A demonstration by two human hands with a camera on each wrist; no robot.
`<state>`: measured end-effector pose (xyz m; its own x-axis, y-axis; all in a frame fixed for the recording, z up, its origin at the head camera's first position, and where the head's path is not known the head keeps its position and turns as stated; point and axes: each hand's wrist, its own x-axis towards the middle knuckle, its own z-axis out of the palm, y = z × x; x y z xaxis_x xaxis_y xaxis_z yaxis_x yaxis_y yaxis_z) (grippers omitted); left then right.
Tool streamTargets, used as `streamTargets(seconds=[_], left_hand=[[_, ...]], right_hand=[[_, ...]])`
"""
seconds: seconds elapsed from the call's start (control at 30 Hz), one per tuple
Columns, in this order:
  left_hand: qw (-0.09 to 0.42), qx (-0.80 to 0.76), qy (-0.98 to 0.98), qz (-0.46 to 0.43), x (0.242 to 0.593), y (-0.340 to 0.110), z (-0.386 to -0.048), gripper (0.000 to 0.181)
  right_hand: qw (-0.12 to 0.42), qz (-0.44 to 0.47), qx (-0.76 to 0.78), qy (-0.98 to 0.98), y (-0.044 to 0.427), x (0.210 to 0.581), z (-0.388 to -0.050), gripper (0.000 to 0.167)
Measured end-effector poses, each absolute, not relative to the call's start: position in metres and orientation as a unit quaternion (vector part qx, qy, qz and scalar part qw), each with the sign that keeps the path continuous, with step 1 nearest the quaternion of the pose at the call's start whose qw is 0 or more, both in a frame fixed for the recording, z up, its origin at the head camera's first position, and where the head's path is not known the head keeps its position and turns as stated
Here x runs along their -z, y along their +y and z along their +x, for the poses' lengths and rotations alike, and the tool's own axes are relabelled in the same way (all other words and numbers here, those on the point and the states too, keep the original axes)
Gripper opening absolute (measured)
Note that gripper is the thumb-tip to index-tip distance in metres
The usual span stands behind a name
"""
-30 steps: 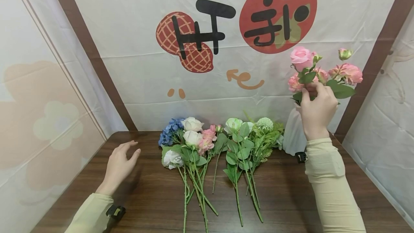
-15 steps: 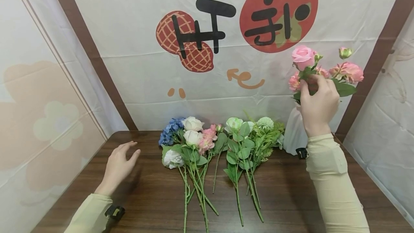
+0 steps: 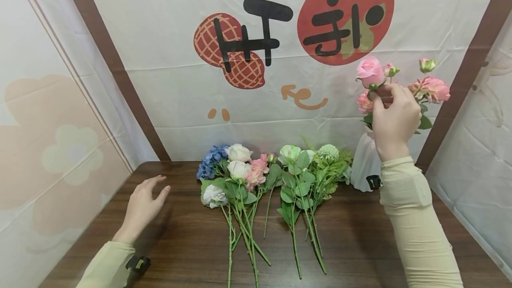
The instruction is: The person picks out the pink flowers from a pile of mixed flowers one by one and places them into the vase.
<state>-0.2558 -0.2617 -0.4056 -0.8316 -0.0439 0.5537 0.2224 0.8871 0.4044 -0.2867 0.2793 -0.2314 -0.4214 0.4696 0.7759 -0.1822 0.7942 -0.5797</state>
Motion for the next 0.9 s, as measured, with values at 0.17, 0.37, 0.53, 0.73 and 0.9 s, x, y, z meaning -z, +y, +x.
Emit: streamTargets(seconds=[0.17,0.37,0.53,0.73,0.9], left_hand=[[0.289,0.231,-0.928,-0.049,0.405,-0.263,-0.256,0.036],[0.299,0.231,-0.925,-0.053,0.404,-0.264,-0.256,0.035],[0.298,0.230,-0.925,-0.049,0.404,-0.265,-0.255,0.035],[0.293,0.232,-0.926,-0.045,0.404,-0.265,-0.254,0.035],[0.288,0.232,-0.928,-0.041,0.403,-0.265,-0.254,0.036]], right_hand=[[0.522,-0.110,-0.320,-0.783,0.282,0.233,-0.285,0.034],[0.519,-0.119,-0.318,-0.784,0.289,0.239,-0.284,0.035],[0.516,-0.130,-0.314,-0.786,0.293,0.245,-0.285,0.036],[0.520,-0.118,-0.319,-0.783,0.296,0.248,-0.284,0.033],[0.521,-0.063,-0.321,-0.789,0.298,0.253,-0.284,0.029]])
